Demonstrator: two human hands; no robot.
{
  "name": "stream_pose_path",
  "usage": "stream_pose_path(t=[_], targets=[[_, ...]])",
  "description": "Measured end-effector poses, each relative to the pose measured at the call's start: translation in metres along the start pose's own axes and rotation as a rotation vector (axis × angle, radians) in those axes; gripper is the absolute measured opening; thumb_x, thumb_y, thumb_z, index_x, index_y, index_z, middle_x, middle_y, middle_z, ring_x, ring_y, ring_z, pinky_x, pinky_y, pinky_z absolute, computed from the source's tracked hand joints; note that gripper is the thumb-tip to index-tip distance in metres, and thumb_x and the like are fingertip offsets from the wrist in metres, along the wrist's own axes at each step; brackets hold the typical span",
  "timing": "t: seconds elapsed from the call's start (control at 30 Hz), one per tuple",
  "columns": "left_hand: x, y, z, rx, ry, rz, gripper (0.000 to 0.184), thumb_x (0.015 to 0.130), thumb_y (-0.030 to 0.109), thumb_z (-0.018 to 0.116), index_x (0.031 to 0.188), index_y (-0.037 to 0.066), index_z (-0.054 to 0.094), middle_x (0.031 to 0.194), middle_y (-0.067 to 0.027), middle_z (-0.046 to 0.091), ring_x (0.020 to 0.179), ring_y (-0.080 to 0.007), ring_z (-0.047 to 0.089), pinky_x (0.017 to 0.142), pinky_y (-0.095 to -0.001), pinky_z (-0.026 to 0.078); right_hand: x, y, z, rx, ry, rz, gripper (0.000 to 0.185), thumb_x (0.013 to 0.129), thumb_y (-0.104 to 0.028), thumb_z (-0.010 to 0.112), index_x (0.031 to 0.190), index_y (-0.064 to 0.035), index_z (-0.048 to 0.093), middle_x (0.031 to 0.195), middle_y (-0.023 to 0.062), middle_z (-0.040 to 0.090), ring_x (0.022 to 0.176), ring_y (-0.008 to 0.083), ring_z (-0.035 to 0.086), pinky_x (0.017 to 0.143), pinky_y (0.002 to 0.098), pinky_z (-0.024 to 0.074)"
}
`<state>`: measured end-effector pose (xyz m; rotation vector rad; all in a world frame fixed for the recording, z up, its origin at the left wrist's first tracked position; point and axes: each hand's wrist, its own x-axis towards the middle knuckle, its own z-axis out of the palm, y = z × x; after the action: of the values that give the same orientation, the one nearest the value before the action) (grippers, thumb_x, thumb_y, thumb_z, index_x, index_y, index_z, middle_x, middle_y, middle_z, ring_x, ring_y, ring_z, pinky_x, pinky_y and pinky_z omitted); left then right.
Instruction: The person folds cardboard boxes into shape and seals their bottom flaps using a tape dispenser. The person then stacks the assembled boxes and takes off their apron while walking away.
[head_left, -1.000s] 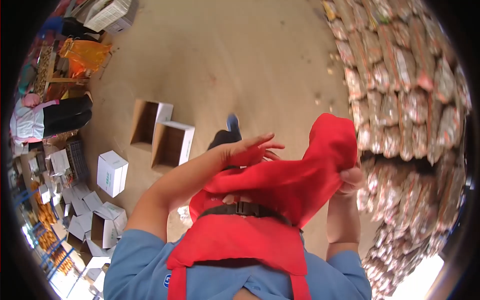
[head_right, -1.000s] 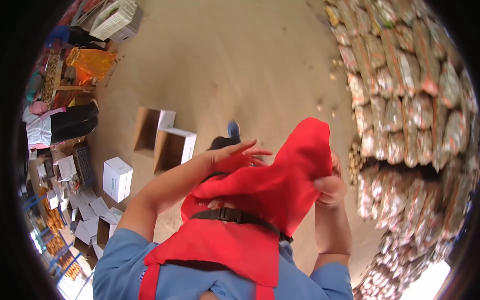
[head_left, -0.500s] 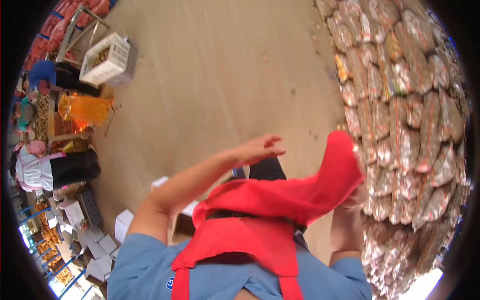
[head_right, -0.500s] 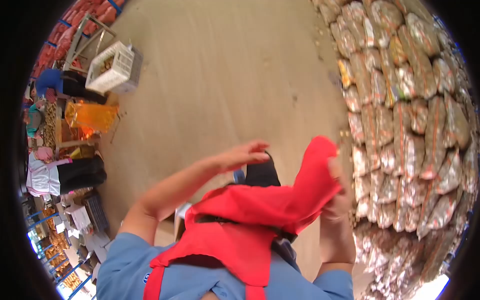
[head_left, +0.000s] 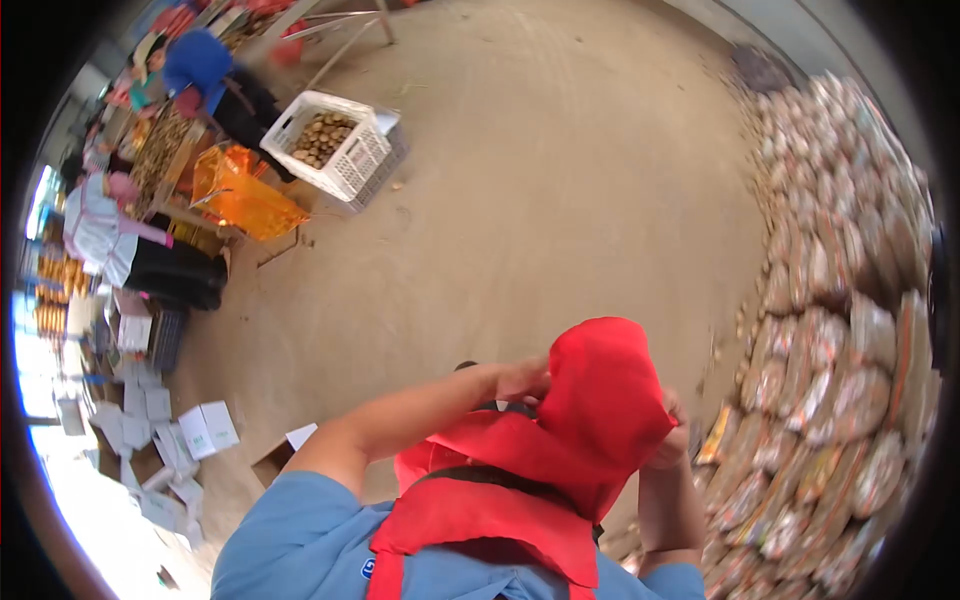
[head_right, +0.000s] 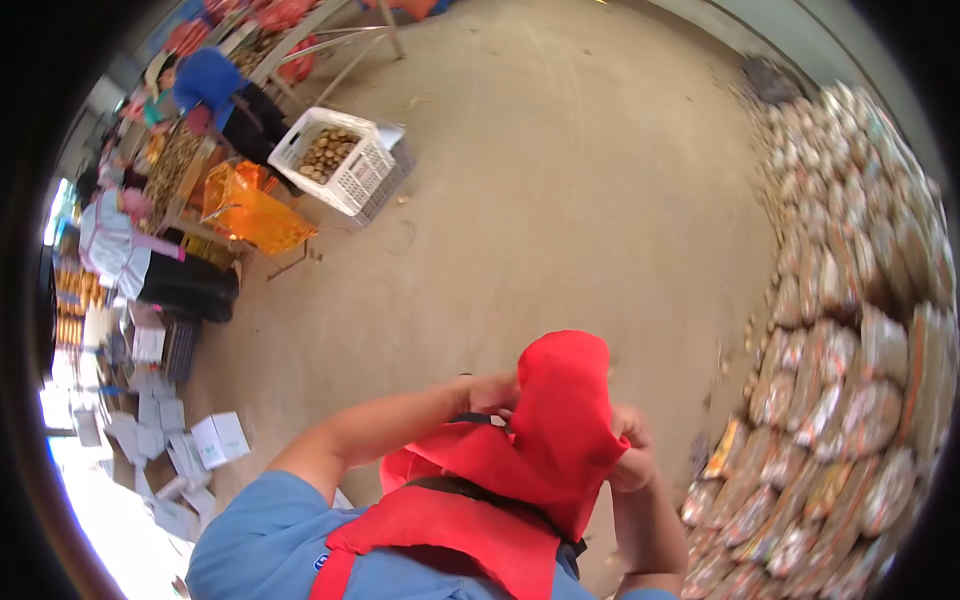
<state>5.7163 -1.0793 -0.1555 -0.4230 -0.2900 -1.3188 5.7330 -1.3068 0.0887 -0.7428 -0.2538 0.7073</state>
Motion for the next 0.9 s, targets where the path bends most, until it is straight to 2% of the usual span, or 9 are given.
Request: stream_pose_path(t=[0.07, 0.1, 0.17, 0.23, 0.4, 0.5, 0.6, 0.7, 0.9], targets=[[-0.053, 0.068, 0.028, 0.198, -0.042, 0.322, 0.066, 0.108, 0.051, 0.047, 0.153, 0.004, 0.051, 0.148, -0.0129, 0.060, 0.134, -0.0193, 0.056, 0.097, -0.0342, 0.052, 0.075, -0.039, -0.018, 0.009, -0.085, -0.019, 0.008, 0.090, 0.003, 0.064, 0.093, -0.0041, 0.063, 0.108, 0.0152, 0.073, 0.104, 0.0275, 0.070, 0.085, 0.0409, 0.0580], [-0.070, 0.094, 0.070, 0.248, -0.034, 0.376, 0.066, 0.108, 0.051, 0.047, 0.153, 0.004, 0.051, 0.148, -0.0129, 0.060, 0.134, -0.0193, 0.056, 0.097, -0.0342, 0.052, 0.119, -0.054, -0.026, -0.088, -0.118, -0.010, 0.007, 0.087, 0.000, 0.063, 0.091, -0.0047, 0.060, 0.103, 0.0135, 0.071, 0.097, 0.0246, 0.068, 0.081, 0.0375, 0.0557], [-0.067, 0.126, 0.172, 1.524, 0.997, 0.530, 0.076, 0.110, 0.061, 0.038, 0.154, 0.000, 0.048, 0.148, -0.0153, 0.059, 0.139, -0.0226, 0.054, 0.109, -0.0372, 0.049, 0.205, -0.075, -0.052, -0.168, -0.191, 0.017, 0.008, 0.084, -0.002, 0.062, 0.088, -0.0053, 0.056, 0.097, 0.0119, 0.070, 0.090, 0.0218, 0.067, 0.077, 0.0340, 0.0534], [-0.089, 0.192, 0.201, 1.289, 0.894, 0.558, 0.083, 0.108, 0.066, 0.037, 0.155, -0.002, 0.046, 0.149, -0.0157, 0.058, 0.141, -0.0236, 0.052, 0.114, -0.0385, 0.046, 0.282, -0.084, -0.085, -0.075, -0.015, 0.137, 0.008, 0.076, -0.002, 0.057, 0.083, -0.0036, 0.053, 0.081, 0.0092, 0.065, 0.068, 0.0170, 0.056, 0.062, 0.0316, 0.0446], [-0.122, 0.404, 0.293, 0.932, 0.497, 0.675, 0.097, 0.100, 0.076, 0.047, 0.155, -0.004, 0.044, 0.148, -0.0169, 0.058, 0.133, -0.0256, 0.058, 0.112, -0.0422, 0.048, 0.486, -0.114, -0.131, -0.068, 0.180, 0.093, 0.011, 0.076, -0.010, 0.053, 0.085, -0.0032, 0.052, 0.079, 0.0076, 0.061, 0.071, 0.0159, 0.053, 0.066, 0.0312, 0.0448], [-0.090, 0.501, 0.419, 1.334, 0.552, 0.640, 0.098, 0.092, 0.068, 0.070, 0.152, -0.006, 0.046, 0.140, -0.0180, 0.064, 0.122, -0.0231, 0.064, 0.107, -0.0343, 0.049, 0.589, -0.154, -0.133, -0.220, 0.330, -0.001, 0.010, 0.083, -0.018, 0.055, 0.088, -0.0100, 0.050, 0.078, 0.0054, 0.060, 0.074, 0.0156, 0.054, 0.066, 0.0305, 0.0452], [-0.085, 0.602, 0.493, 1.775, 0.986, 0.164, 0.068, 0.097, 0.045, 0.077, 0.140, -0.004, 0.057, 0.123, -0.0128, 0.070, 0.105, -0.0173, 0.065, 0.095, -0.0308, 0.051, 0.701, -0.178, -0.147, 0.052, -0.011, 0.021, 0.019, 0.088, -0.026, 0.056, 0.095, -0.0091, 0.053, 0.087, 0.0085, 0.063, 0.083, 0.0202, 0.059, 0.077, 0.0350, 0.0479], [-0.094, 0.706, 0.502, 1.414, 0.726, 0.552, 0.027, 0.110, 0.023, 0.061, 0.112, -0.003, 0.070, 0.096, -0.0003, 0.070, 0.089, -0.0103, 0.062, 0.078, -0.0305, 0.052, 0.820, -0.187, -0.195, 0.300, -0.330, 0.040, 0.029, 0.093, -0.035, 0.056, 0.103, -0.0082, 0.055, 0.096, 0.0116, 0.066, 0.092, 0.0248, 0.063, 0.088, 0.0394, 0.0506], [-0.127, 0.936, 0.549, 0.746, 0.931, 0.998, 0.025, 0.108, 0.026, 0.062, 0.106, 0.003, 0.072, 0.088, -0.0009, 0.072, 0.077, -0.0084, 0.066, 0.070, -0.0266, 0.054, 1.043, -0.214, -0.233, 0.577, -0.630, 0.070, 0.039, 0.099, -0.045, 0.057, 0.111, -0.0083, 0.058, 0.105, 0.0167, 0.068, 0.101, 0.0305, 0.068, 0.098, 0.0446, 0.0535]])
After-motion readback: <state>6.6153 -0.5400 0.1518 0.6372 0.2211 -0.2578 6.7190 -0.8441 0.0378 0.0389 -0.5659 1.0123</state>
